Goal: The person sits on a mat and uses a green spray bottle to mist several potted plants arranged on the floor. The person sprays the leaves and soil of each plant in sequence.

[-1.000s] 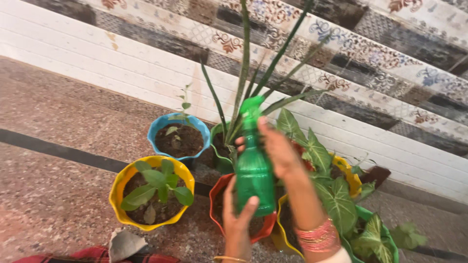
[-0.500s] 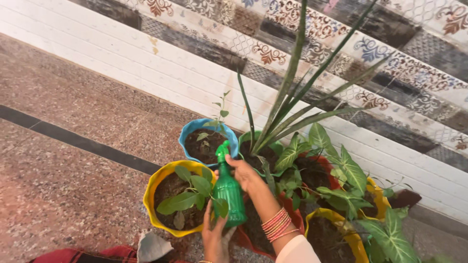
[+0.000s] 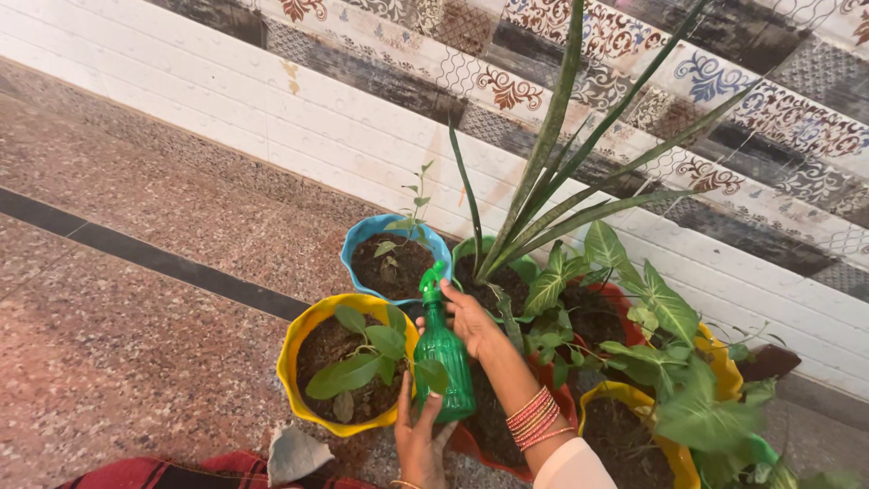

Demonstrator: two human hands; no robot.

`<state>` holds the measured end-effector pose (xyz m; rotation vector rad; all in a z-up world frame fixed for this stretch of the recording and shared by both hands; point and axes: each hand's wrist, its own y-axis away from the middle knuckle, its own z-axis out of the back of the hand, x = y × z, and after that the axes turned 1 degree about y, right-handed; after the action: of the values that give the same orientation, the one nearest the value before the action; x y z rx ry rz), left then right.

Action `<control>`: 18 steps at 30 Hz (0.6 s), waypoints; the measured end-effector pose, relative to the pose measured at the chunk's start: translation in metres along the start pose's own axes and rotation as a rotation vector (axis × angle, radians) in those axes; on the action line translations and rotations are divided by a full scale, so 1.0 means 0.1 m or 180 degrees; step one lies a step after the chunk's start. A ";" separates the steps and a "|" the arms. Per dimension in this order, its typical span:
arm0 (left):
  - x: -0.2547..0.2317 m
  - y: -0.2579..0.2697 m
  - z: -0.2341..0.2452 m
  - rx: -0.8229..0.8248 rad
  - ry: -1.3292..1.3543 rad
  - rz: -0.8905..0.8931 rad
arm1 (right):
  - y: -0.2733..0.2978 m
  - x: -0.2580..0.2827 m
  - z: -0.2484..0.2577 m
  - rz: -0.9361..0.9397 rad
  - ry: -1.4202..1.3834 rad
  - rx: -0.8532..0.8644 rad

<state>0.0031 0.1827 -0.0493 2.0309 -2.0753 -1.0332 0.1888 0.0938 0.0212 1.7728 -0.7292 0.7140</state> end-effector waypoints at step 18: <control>-0.02 0.11 -0.09 0.0071 -0.0007 0.0091 | 0.04 -0.04 0.07 0.0063 0.0105 -0.0069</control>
<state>-0.0014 0.1797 -0.0360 2.0050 -2.1201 -1.0130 0.1842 0.0867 0.0180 1.7326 -0.7305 0.7443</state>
